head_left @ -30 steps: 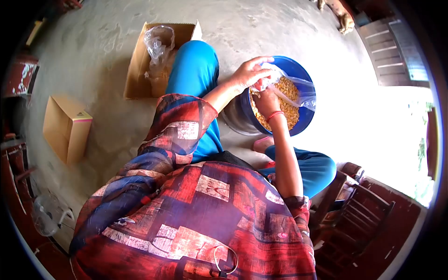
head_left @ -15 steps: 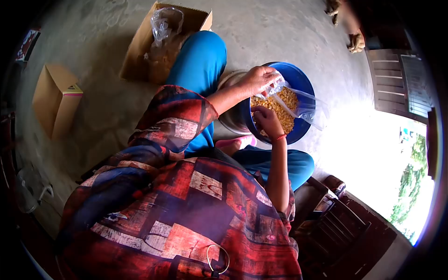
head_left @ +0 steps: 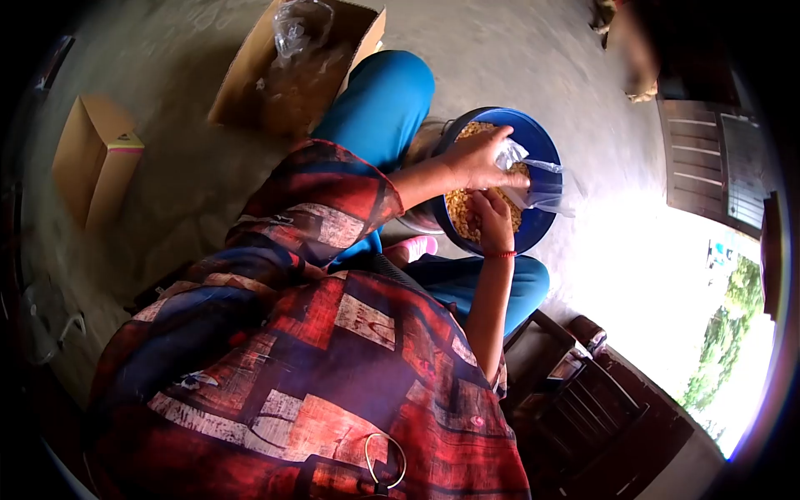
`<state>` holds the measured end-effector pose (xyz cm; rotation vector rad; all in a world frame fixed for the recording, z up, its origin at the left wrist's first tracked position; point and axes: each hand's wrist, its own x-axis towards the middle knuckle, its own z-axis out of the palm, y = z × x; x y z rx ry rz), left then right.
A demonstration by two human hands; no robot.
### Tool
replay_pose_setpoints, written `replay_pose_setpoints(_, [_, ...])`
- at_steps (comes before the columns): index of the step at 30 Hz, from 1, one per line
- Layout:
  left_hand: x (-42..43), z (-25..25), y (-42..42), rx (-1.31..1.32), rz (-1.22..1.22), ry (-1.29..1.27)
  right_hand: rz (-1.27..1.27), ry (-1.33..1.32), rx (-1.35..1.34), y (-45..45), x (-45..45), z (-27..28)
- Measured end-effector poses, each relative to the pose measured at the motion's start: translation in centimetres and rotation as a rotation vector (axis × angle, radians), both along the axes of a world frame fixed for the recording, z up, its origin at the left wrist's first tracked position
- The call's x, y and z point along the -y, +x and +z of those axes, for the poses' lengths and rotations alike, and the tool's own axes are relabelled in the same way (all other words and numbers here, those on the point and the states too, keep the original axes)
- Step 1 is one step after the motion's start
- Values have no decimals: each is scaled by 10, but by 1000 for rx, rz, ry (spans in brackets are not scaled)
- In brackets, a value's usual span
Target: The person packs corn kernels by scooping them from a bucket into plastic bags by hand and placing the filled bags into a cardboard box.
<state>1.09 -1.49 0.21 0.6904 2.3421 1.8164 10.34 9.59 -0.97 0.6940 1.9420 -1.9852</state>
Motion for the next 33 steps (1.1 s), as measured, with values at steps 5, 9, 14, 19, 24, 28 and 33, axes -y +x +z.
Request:
replay_pose_setpoints(5, [-8, -17, -1, -37, -50, -188, -2, -314, 54, 2, -10, 7])
replay_pose_setpoints(9, [-8, -16, 0, -2, -41, -162, 46, -433, -3, 8, -14, 28])
replay_pose_setpoints(14, [-26, -33, 2, 48, -88, -45, -212, -675, -306, -10, -24, 53])
replay_pose_setpoints(19, [-26, -20, -2, 401, -22, 317, -339, -737, -382, -27, -61, 15])
replay_pose_setpoints(24, [-15, -16, -8, 702, -170, 756, -627, -654, -276, 1, -72, -28])
replay_pose_setpoints(28, [-18, -18, -4, 780, -177, 716, -719, -749, -268, 10, -71, -32])
replay_pose_setpoints(33, [-17, -16, -2, 841, -94, 570, -499, -693, -312, 1, -71, -26])
